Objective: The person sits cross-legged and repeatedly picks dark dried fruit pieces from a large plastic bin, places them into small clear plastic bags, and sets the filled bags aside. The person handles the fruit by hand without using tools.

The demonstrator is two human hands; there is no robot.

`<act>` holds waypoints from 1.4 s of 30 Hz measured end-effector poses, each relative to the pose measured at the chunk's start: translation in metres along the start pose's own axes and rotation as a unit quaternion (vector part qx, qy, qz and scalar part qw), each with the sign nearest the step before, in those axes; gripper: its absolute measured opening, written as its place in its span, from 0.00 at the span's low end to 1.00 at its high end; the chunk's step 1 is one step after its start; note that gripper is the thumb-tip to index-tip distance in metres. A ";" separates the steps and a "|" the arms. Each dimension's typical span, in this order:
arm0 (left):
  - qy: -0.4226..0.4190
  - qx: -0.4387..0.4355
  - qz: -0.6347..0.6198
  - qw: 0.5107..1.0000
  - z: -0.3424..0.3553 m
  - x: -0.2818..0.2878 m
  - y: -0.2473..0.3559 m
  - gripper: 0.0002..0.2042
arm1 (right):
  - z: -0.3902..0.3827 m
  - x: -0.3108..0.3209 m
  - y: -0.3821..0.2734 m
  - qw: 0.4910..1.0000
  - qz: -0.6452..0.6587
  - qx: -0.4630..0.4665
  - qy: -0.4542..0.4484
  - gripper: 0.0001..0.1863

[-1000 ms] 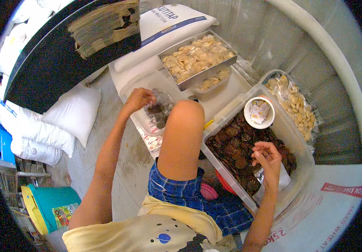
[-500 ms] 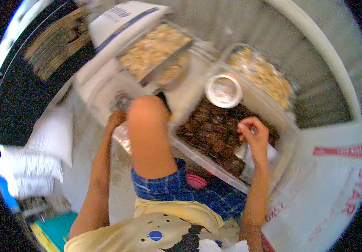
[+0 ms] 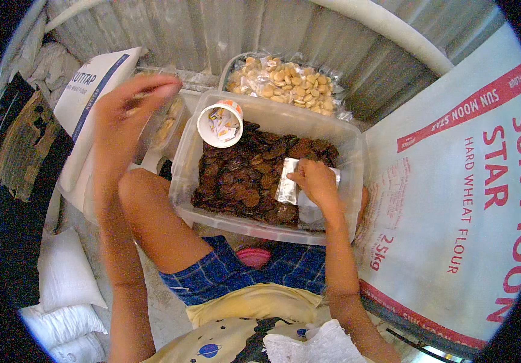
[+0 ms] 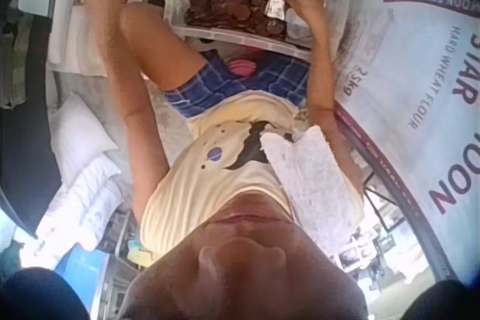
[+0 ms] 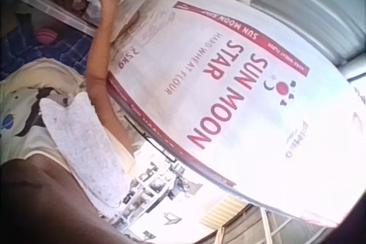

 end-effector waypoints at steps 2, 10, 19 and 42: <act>-0.098 -0.061 -0.048 0.992 0.014 -0.046 0.028 0.09 | 0.003 -0.008 0.011 0.998 0.063 0.006 -0.011 0.15; -0.340 0.166 -0.277 0.883 -0.021 -0.178 -0.037 0.22 | -0.021 0.039 -0.012 0.956 0.211 0.080 0.189 0.06; -0.424 0.361 -0.453 0.697 -0.028 -0.181 -0.030 0.40 | -0.062 0.063 -0.099 0.904 0.054 0.362 0.220 0.07; -0.174 -0.023 -0.004 0.984 -0.020 -0.129 0.003 0.27 | -0.020 0.098 -0.097 0.838 0.448 0.205 0.234 0.16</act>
Point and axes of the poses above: each hand's wrist, its own z-axis towards the middle knuckle, its own x-axis out of the back of the hand, y = z × x, the point moved 3 cm from there along z, towards the middle knuckle, and after that the axes turned 3 degrees about z, right-handed, at the moved point
